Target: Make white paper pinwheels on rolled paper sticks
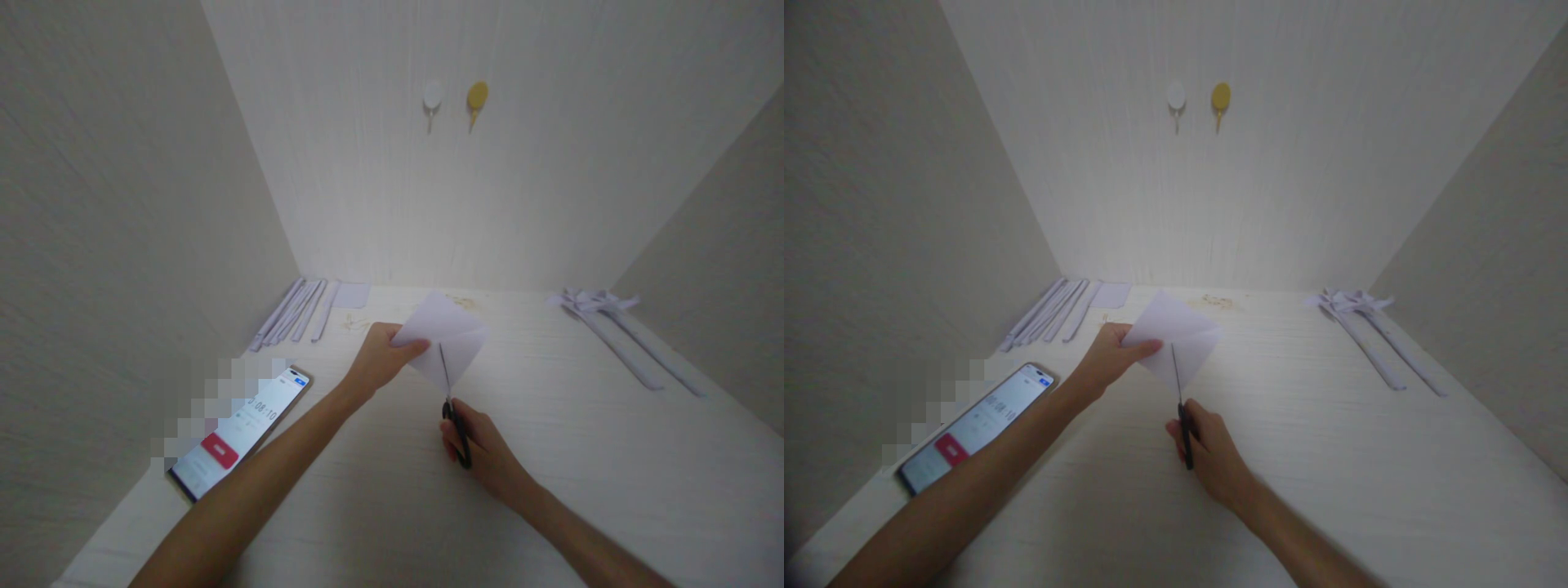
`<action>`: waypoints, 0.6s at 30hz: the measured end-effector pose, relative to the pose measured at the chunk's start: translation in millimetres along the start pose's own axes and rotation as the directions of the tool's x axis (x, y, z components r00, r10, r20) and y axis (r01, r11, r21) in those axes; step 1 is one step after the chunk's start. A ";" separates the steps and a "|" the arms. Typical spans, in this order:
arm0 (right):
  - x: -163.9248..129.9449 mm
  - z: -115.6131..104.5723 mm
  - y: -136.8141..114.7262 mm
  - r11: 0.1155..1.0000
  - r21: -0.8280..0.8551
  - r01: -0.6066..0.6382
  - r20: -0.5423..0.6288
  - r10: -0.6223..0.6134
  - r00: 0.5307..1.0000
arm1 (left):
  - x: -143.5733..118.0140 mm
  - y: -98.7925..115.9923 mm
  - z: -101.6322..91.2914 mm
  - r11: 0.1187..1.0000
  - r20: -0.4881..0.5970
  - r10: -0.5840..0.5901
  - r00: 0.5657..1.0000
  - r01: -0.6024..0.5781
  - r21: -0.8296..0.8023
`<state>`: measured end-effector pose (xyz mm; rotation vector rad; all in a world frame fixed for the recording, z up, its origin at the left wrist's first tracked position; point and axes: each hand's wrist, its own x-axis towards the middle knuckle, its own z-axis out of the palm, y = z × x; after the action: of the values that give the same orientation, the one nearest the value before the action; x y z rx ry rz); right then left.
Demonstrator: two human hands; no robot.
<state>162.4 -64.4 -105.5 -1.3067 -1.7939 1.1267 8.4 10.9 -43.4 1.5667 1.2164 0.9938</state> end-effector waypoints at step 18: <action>-0.1 -0.5 0.3 1.000 0.029 -0.011 0.009 0.011 1.000 | -0.2 1.1 -0.1 1.000 -0.004 -0.005 1.000 0.005 0.001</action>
<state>162.9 -64.3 -105.6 -1.2974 -1.7724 1.1625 8.6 10.5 -42.4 1.5628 1.2229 0.9937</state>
